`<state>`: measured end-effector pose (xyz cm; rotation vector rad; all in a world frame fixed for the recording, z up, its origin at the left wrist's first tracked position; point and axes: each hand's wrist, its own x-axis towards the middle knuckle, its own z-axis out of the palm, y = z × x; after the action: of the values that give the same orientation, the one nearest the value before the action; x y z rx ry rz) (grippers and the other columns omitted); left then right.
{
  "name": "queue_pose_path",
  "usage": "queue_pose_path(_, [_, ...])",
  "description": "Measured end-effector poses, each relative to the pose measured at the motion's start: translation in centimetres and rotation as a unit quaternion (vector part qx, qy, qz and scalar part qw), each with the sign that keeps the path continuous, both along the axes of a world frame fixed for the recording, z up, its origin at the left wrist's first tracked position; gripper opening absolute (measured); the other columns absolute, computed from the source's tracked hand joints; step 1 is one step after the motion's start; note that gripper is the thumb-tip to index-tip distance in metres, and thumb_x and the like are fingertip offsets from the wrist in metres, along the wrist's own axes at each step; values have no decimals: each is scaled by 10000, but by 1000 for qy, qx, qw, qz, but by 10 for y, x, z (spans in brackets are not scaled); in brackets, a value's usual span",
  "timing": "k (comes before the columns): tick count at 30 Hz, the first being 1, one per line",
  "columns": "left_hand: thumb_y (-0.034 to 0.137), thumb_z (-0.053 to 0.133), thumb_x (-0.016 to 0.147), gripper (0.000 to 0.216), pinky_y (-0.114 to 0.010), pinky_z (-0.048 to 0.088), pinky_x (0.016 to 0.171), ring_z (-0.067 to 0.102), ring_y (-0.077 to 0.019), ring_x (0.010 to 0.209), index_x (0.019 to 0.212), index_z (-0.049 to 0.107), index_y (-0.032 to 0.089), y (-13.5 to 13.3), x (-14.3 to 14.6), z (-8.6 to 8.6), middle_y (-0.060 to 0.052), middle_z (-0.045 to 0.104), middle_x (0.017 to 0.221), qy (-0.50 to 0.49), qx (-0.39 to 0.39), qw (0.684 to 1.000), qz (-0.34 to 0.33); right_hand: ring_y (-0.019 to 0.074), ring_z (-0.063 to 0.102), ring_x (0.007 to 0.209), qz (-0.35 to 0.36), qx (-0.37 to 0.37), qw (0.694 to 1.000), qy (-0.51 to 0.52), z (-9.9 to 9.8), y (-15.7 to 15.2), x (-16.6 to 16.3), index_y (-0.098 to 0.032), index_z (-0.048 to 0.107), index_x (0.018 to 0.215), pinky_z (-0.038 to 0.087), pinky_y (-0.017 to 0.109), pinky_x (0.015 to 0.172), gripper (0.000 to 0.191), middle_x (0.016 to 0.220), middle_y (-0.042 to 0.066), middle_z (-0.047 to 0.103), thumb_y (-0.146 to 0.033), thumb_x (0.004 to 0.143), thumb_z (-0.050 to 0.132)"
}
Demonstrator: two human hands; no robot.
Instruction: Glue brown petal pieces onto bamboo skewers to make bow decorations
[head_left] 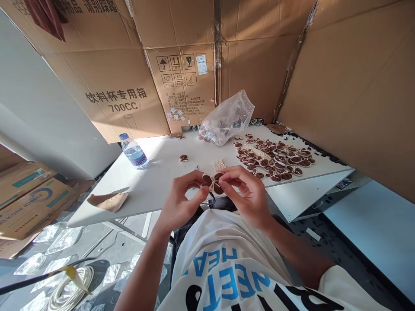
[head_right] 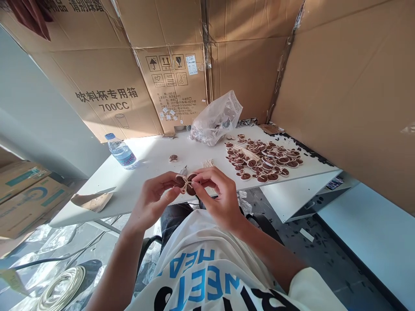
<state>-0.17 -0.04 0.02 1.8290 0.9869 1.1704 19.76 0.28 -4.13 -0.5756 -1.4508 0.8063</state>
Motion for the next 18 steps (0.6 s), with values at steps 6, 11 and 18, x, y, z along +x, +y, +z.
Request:
queue_pose_path(6, [298,723,934,127,-340,601,857,727,-209,826,923,772,181,-3,8,-1,-51,781,879,21,8,999,44,207,765,1036,4,7,1000,-15,2,-2,0,-251,797,1073,673,339,883,70,1170,76,762,-222,1045,740])
queue_pose_path(11, [237,687,882,104,-340,584,823,703,-201,792,872,778,187,-3,12,-3,-32,766,817,52,16,996,77,223,768,1078,-1,24,999,-40,4,-4,0,-250,787,1066,674,352,895,78,1168,84,774,-204,1044,728])
queue_pose_path(18, [187,657,802,112,-307,567,769,662,-174,738,795,769,188,-3,14,-8,-6,731,754,59,32,990,125,222,768,1080,19,28,997,-66,1,-3,0,-242,781,1079,664,358,922,71,1168,91,773,-223,1049,719])
